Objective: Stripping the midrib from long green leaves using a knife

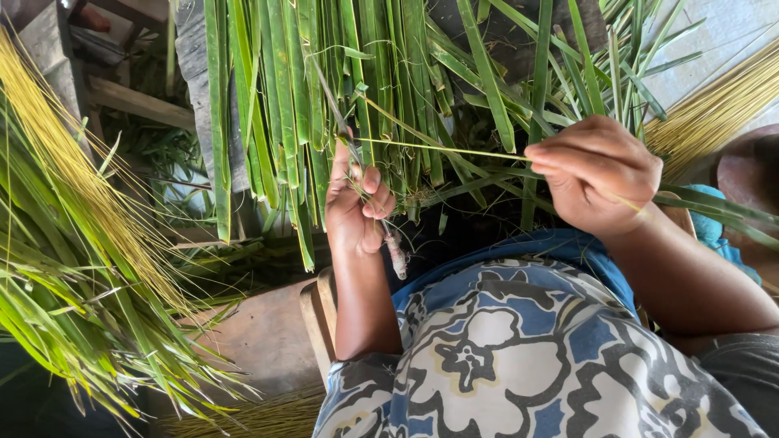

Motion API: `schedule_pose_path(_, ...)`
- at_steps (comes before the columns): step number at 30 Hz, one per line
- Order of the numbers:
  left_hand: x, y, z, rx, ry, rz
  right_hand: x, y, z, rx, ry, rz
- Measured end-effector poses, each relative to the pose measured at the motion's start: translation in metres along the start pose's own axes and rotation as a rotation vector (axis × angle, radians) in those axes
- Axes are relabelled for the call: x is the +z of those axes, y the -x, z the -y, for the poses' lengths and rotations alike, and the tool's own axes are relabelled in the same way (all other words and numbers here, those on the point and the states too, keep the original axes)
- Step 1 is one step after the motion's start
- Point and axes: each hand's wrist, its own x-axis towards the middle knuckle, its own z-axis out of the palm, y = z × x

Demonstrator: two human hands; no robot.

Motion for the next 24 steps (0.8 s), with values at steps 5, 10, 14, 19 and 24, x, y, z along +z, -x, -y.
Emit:
schedule_pose_path(5, 0.011, 0.001, 0.007, -0.082, 0.087, 0.030, -0.005, -0.014, 0.015, 0.255, -0.123, -0.046)
schedule_pose_path(10, 0.020, 0.003, 0.033, -0.142, 0.212, 0.041, 0.006, -0.012, 0.014, 0.347, -0.345, 0.015)
schedule_pose_path(14, 0.009, 0.006, 0.052, -0.243, 0.206, 0.022, 0.019, -0.016, 0.023, 0.632, -0.446, 0.062)
schedule_pose_path(19, 0.024, 0.008, 0.071, -0.351, 0.159, 0.028, 0.033, -0.012, 0.023, 0.695, -0.505, -0.022)
schedule_pose_path(24, 0.016, 0.015, 0.089, -0.438, 0.110, 0.002, 0.036, -0.003, 0.014, 0.628, -0.324, -0.069)
